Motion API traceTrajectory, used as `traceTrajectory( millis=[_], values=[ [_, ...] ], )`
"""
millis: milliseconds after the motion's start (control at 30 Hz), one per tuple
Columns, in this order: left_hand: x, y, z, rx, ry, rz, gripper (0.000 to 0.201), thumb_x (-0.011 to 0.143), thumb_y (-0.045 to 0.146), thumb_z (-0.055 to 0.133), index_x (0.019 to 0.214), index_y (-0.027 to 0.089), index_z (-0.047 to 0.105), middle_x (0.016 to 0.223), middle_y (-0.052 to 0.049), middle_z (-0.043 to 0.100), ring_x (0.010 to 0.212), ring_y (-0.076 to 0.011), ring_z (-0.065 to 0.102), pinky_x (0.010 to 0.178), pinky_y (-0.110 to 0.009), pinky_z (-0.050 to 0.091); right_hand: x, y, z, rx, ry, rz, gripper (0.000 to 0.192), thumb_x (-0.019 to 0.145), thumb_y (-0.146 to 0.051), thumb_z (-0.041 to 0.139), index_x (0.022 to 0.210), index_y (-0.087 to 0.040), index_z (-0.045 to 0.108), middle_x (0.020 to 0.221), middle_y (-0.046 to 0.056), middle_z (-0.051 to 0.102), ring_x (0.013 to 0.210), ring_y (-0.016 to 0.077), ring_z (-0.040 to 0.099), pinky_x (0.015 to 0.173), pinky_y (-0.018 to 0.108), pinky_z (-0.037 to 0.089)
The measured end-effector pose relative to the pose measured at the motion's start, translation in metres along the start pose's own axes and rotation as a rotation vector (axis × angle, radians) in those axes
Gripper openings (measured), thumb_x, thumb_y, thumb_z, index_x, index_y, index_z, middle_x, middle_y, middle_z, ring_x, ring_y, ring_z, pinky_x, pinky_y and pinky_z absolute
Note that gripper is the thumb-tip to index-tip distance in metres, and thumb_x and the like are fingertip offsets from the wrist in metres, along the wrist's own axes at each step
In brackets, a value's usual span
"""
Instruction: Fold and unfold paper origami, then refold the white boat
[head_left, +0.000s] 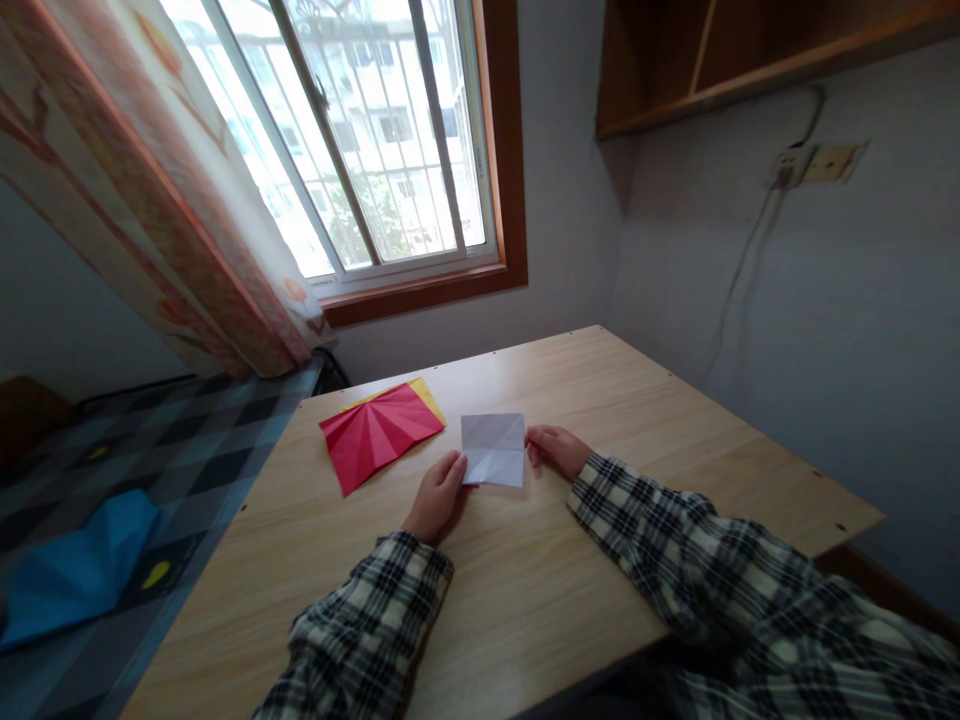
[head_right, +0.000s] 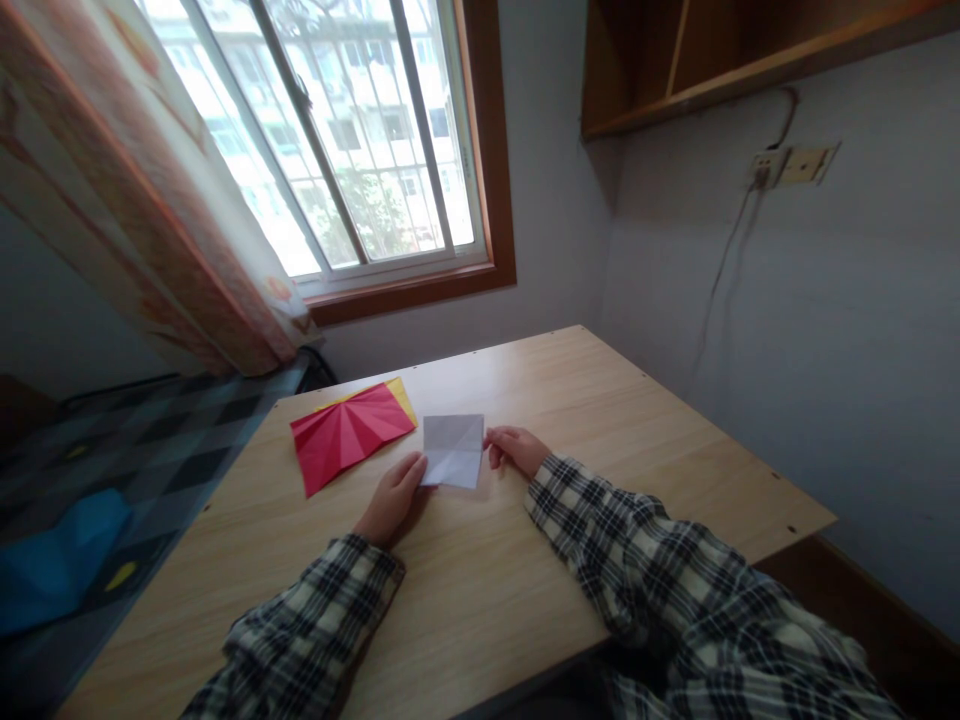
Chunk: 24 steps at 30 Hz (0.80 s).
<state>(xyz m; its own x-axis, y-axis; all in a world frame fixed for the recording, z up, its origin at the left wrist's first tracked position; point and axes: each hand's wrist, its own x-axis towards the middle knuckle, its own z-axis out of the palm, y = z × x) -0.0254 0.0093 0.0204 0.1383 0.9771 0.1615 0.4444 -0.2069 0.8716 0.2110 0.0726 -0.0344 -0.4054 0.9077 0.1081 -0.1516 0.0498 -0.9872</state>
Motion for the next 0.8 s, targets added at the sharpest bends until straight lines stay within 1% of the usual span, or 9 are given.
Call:
traceTrajectory(
  millis=[167, 233, 433, 533, 700, 800],
  values=[
    [0.0006, 0.0001, 0.0003, -0.008, -0.024, -0.003, 0.038, 0.089, 0.051, 0.045, 0.077, 0.017, 0.059, 0.075, -0.002, 0.062, 0.074, -0.0200, 0.055, 0.071, -0.031, 0.043, -0.0012, -0.0018, -0.0001, -0.028, -0.038, -0.015, 0.050, 0.083, -0.063, 0.056, 0.070, -0.016, 0.063, 0.056, 0.000, 0.060, 0.055, 0.0114, 0.051, 0.059, 0.026, 0.037],
    [0.0006, 0.0006, 0.0000, -0.014, -0.034, -0.006, 0.038, 0.089, 0.051, 0.045, 0.078, 0.018, 0.059, 0.076, -0.002, 0.063, 0.074, -0.0200, 0.056, 0.071, -0.031, 0.043, -0.0015, -0.0019, -0.0002, -0.026, -0.038, -0.007, 0.049, 0.083, -0.063, 0.056, 0.069, -0.016, 0.063, 0.056, 0.000, 0.060, 0.054, 0.0112, 0.051, 0.058, 0.025, 0.036],
    [0.0003, 0.0018, -0.0018, -0.024, -0.037, -0.011, 0.038, 0.089, 0.050, 0.046, 0.083, 0.016, 0.063, 0.083, -0.004, 0.066, 0.082, -0.0214, 0.058, 0.078, -0.032, 0.044, -0.0003, -0.0014, 0.0001, 0.022, -0.033, 0.009, 0.038, 0.082, -0.053, 0.061, 0.069, -0.017, 0.061, 0.056, -0.001, 0.060, 0.054, 0.0113, 0.052, 0.058, 0.025, 0.038],
    [0.0007, 0.0013, -0.0019, -0.038, -0.042, -0.013, 0.038, 0.089, 0.049, 0.046, 0.084, 0.016, 0.064, 0.083, -0.004, 0.066, 0.083, -0.0217, 0.058, 0.078, -0.032, 0.045, -0.0007, -0.0031, 0.0013, 0.030, -0.066, 0.015, 0.034, 0.079, -0.049, 0.065, 0.071, -0.017, 0.061, 0.057, -0.001, 0.060, 0.054, 0.0114, 0.052, 0.057, 0.025, 0.039],
    [0.0021, -0.0018, -0.0014, -0.058, -0.063, -0.006, 0.037, 0.090, 0.049, 0.046, 0.083, 0.016, 0.063, 0.084, -0.004, 0.066, 0.081, -0.0206, 0.057, 0.078, -0.032, 0.045, -0.0018, -0.0023, 0.0031, 0.033, -0.097, 0.011, 0.034, 0.077, -0.049, 0.068, 0.072, -0.016, 0.062, 0.059, -0.001, 0.060, 0.056, 0.0114, 0.052, 0.058, 0.025, 0.040],
    [0.0022, -0.0038, 0.0000, -0.022, -0.089, 0.007, 0.038, 0.090, 0.049, 0.046, 0.079, 0.017, 0.061, 0.081, -0.003, 0.064, 0.080, -0.0202, 0.057, 0.078, -0.032, 0.045, -0.0014, 0.0002, 0.0040, 0.023, -0.125, 0.009, 0.035, 0.074, -0.049, 0.071, 0.079, -0.014, 0.065, 0.065, 0.000, 0.061, 0.059, 0.0116, 0.053, 0.059, 0.025, 0.041]
  ],
)
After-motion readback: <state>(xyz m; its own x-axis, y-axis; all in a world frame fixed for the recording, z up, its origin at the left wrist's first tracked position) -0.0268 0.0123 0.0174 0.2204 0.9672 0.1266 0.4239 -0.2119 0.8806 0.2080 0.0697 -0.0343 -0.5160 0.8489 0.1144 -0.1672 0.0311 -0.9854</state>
